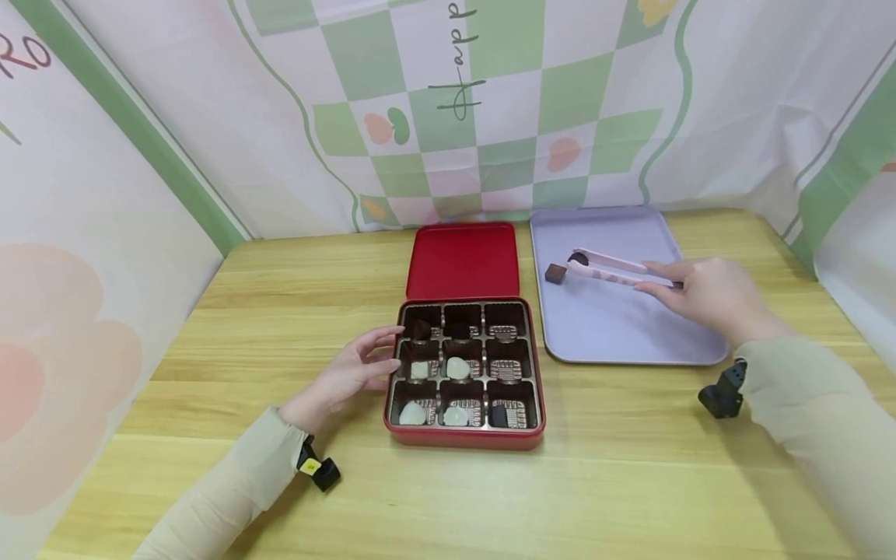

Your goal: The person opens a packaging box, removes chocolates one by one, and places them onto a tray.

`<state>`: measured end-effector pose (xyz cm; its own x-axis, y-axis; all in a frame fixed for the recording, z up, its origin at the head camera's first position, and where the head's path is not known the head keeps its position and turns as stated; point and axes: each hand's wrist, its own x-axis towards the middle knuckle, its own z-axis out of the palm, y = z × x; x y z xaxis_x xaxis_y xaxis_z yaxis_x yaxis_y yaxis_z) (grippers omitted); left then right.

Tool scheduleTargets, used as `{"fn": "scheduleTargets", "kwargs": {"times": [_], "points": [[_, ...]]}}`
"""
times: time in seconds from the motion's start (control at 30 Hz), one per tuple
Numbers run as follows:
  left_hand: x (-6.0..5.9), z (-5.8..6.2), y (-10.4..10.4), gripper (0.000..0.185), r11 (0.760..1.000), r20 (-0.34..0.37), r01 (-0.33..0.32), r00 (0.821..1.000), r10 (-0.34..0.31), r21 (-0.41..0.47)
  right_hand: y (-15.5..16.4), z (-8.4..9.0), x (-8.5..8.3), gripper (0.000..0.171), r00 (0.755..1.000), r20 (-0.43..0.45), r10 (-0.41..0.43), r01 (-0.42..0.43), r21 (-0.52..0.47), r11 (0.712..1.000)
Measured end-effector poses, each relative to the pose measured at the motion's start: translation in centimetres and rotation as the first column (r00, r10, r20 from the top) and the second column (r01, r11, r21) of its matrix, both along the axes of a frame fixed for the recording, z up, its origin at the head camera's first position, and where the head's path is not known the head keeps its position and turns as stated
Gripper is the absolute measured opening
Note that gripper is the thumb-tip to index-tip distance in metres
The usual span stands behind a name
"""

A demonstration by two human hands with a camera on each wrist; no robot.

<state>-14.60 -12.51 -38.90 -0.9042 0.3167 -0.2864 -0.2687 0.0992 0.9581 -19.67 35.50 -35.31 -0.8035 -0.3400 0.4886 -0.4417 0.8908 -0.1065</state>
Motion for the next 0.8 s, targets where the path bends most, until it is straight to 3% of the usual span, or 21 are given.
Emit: {"fn": "scheduleTargets", "kwargs": {"times": [0.23, 0.47, 0.8], "points": [[0.0, 0.0, 0.0, 0.057, 1.0, -0.003, 0.005, 1.0, -0.005, 0.006, 0.9, -0.1, -0.2, 0.04, 0.986, 0.131, -0.099, 0.096, 0.033, 0.995], [0.0, 0.0, 0.0, 0.055, 1.0, -0.011, 0.001, 1.0, -0.001, 0.009, 1.3, -0.3, -0.3, 0.044, 0.968, 0.224, -0.114, 0.098, 0.081, 0.992], [0.0, -0.1, 0.0, 0.056, 1.0, -0.012, 0.005, 1.0, -0.005, 0.013, 2.0, -0.8, -0.5, 0.047, 0.966, 0.221, -0.133, 0.12, 0.073, 0.99]]}}
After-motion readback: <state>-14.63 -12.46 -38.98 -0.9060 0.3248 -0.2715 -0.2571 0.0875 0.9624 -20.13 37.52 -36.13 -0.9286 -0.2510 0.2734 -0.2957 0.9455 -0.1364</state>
